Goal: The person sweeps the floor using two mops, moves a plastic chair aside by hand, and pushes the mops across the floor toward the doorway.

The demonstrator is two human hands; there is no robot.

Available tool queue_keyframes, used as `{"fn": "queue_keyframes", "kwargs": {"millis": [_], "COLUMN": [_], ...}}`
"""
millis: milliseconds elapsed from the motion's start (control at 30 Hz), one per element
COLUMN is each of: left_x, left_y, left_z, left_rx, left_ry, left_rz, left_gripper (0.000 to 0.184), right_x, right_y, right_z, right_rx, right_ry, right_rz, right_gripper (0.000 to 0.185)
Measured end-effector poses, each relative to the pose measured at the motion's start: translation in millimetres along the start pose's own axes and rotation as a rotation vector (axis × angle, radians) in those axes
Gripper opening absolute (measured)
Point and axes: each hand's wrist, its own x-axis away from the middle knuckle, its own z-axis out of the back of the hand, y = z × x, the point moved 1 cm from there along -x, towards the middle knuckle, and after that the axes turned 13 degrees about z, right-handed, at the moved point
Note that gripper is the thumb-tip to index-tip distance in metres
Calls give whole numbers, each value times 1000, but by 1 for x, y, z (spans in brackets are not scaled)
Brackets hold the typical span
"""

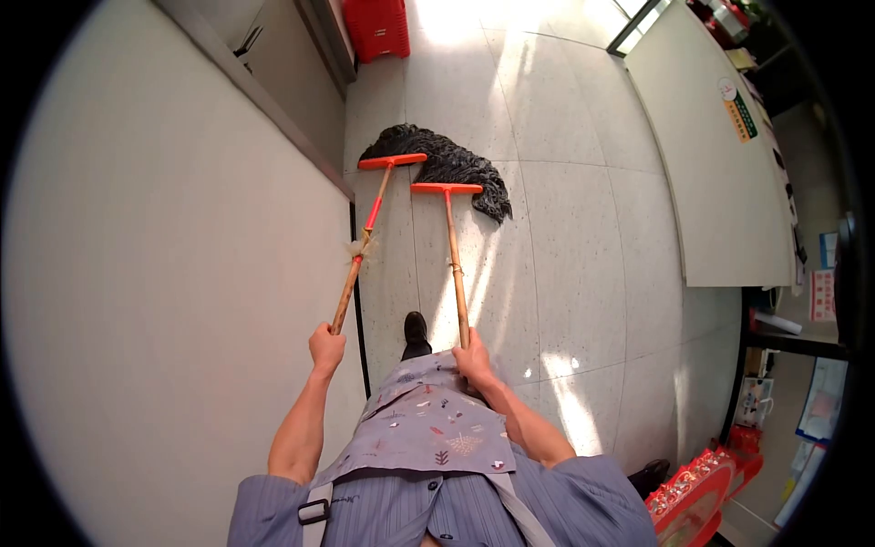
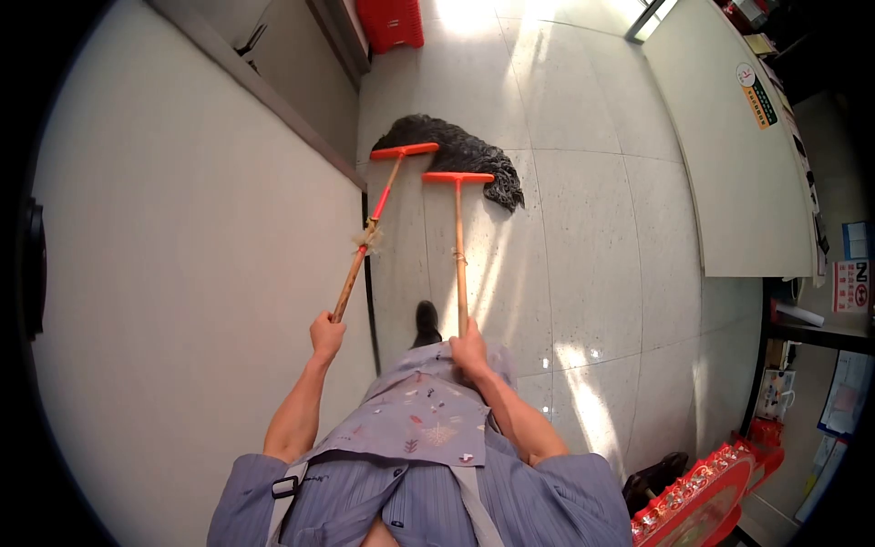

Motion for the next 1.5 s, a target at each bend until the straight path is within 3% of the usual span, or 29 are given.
{"fn": "queue_keyframes", "kwargs": {"millis": [67,267,467,533,633,667,700,733,800,833,867,900,933,1000,1033,1067,1133,1200,1267,1333,1500], "left_x": [-30,-110,-188,-213,-272,-294,-311,-327,-355,-361,-373,-368,-366,-363,-360,-354,-335,-315,-292,-270,-221], "left_y": [36,140,269,313,390,416,452,494,602,659,689,658,679,667,667,662,613,549,500,457,356], "left_z": [5,32,47,43,25,16,5,-9,-35,-43,-50,-50,-54,-68,-71,-75,-80,-89,-89,-80,-45], "left_rx": [-5,-113,-221,-237,-331,-342,-377,-410,-449,-408,-360,-334,-320,-345,-372,-383,-392,-392,-396,-417,-279], "left_ry": [-5,24,4,-13,-23,-28,-39,-52,-117,-140,-158,-177,-199,-232,-243,-271,-349,-388,-432,-451,-418], "left_rz": [-25,-170,-223,-238,-292,-288,-314,-342,-317,-286,-265,-243,-227,-229,-246,-196,-106,-75,-36,6,45], "left_gripper": [13,9,7,10,15,15,16,17,16,16,17,20,22,24,27,29,33,34,33,33,29], "right_x": [-33,-137,-252,-303,-403,-444,-486,-540,-661,-717,-748,-733,-745,-733,-730,-706,-659,-608,-577,-540,-463], "right_y": [-27,-69,-131,-121,-131,-147,-153,-138,-176,-196,-217,-216,-223,-200,-158,-157,-140,-115,-102,-118,-132], "right_z": [8,5,8,-1,27,46,61,64,129,171,190,169,186,185,173,175,169,153,148,149,151], "right_rx": [-99,-184,-185,-182,-221,-349,-319,-90,-292,-281,-143,-72,-10,187,343,311,95,-259,-330,-202,-13], "right_ry": [-32,97,163,280,339,266,239,355,338,235,203,182,164,203,338,397,256,240,218,157,63], "right_rz": [-202,-129,-224,-122,2,-157,-153,66,55,-88,-89,-103,-126,-12,150,218,36,-42,-237,-384,-373], "right_gripper": [52,54,58,50,46,45,45,47,30,24,27,30,32,38,41,47,52,36,31,30,27]}}
